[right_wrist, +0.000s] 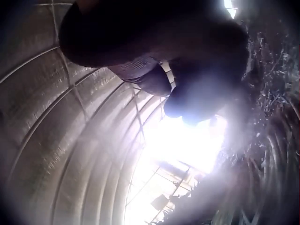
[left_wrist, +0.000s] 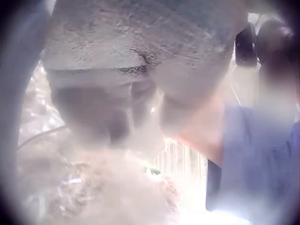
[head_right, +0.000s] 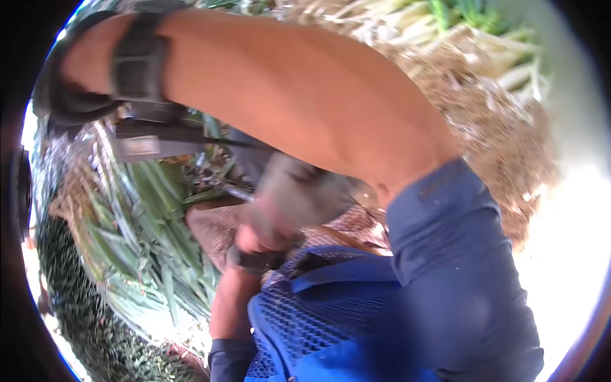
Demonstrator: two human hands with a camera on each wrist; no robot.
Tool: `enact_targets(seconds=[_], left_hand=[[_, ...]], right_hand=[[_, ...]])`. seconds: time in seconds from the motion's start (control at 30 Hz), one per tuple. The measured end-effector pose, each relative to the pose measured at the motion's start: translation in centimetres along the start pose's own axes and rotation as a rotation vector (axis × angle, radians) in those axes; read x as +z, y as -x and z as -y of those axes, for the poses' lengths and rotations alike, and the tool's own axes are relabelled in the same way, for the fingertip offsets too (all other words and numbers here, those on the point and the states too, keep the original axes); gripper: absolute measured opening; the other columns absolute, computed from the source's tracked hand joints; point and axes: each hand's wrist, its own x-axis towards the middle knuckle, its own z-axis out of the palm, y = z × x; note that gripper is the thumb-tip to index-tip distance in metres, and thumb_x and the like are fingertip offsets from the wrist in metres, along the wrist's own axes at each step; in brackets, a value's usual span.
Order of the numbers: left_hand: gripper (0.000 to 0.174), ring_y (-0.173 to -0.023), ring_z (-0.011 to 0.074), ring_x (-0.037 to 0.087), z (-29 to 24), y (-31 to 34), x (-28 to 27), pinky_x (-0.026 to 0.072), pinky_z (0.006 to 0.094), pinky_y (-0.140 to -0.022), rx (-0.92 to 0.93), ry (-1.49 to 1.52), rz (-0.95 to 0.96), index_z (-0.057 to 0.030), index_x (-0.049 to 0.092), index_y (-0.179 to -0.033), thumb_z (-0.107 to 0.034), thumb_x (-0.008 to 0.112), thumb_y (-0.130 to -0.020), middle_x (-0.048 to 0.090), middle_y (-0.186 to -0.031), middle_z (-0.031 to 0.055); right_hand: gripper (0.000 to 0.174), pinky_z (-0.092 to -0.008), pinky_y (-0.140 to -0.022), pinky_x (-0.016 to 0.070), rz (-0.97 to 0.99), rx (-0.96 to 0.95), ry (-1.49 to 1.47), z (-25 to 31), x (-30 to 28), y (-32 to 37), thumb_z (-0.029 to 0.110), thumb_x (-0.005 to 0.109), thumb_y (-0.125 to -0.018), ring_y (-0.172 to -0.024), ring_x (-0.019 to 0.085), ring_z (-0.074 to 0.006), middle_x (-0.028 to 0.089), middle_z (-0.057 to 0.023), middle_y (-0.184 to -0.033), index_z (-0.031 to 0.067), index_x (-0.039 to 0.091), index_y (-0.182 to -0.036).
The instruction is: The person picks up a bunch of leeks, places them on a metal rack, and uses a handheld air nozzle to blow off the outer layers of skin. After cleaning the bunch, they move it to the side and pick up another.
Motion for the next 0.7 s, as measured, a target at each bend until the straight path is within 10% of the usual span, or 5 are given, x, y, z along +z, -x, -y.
enact_targets(seconds=[0.07,0.13,0.27,0.5,0.7], left_hand=[[0.021,-0.080,0.0176,0.066,2.1,3.2,-0.4,0.0525,0.0333,-0.068,-0.071,0.277,0.266,-0.0014,0.069,-0.103,-0.013,0.079,-0.088,0.068,-0.091,0.0083],[0.015,-0.081,0.0170,0.068,-2.0,3.2,1.1,0.0535,0.0314,-0.071,-0.334,-0.100,0.723,-0.0012,0.073,-0.103,-0.006,0.074,-0.089,0.072,-0.088,0.0065],[0.028,-0.092,0.0175,0.069,0.0,5.1,-2.1,0.0559,0.0301,-0.079,-0.372,-0.035,0.827,-0.0026,0.068,-0.122,-0.019,0.066,-0.099,0.073,-0.105,0.0076],[0.041,-0.068,0.0136,0.069,2.7,8.4,-14.1,0.0522,0.0242,-0.051,-0.538,-0.128,-0.279,-0.0005,0.057,-0.141,-0.013,0.064,-0.103,0.073,-0.094,0.0077],[0.037,-0.068,0.0170,0.071,2.3,6.3,-17.5,0.0553,0.0297,-0.052,-0.478,0.095,-0.726,-0.0033,0.060,-0.136,-0.017,0.067,-0.103,0.072,-0.092,0.0076]], right_hand=[[0.026,-0.0368,-0.060,0.0593,-0.027,0.019,0.030,-0.1,0.6,-0.4,0.026,0.061,-0.104,-0.067,0.070,-0.0209,0.074,-0.0114,-0.092,0.0022,0.071,-0.106],[0.026,-0.0367,-0.060,0.0593,-0.066,0.039,0.073,-0.1,0.7,-0.4,0.026,0.061,-0.104,-0.067,0.070,-0.0207,0.074,-0.0113,-0.093,0.0022,0.071,-0.107],[0.023,-0.0336,-0.061,0.0580,-0.204,0.154,0.248,-2.1,-1.0,2.8,0.023,0.062,-0.103,-0.070,0.069,-0.0181,0.074,-0.0094,-0.096,0.0029,0.071,-0.111],[0.053,-0.0440,-0.081,0.0576,0.119,0.304,1.173,-22.9,-3.0,5.0,0.052,0.070,-0.084,-0.086,0.075,-0.0343,0.076,-0.0218,-0.092,0.0017,0.076,-0.098],[0.045,-0.0463,-0.083,0.0565,0.450,0.473,0.952,-27.4,-1.6,9.3,0.044,0.070,-0.085,-0.090,0.074,-0.0365,0.075,-0.0247,-0.099,0.0029,0.077,-0.103]])
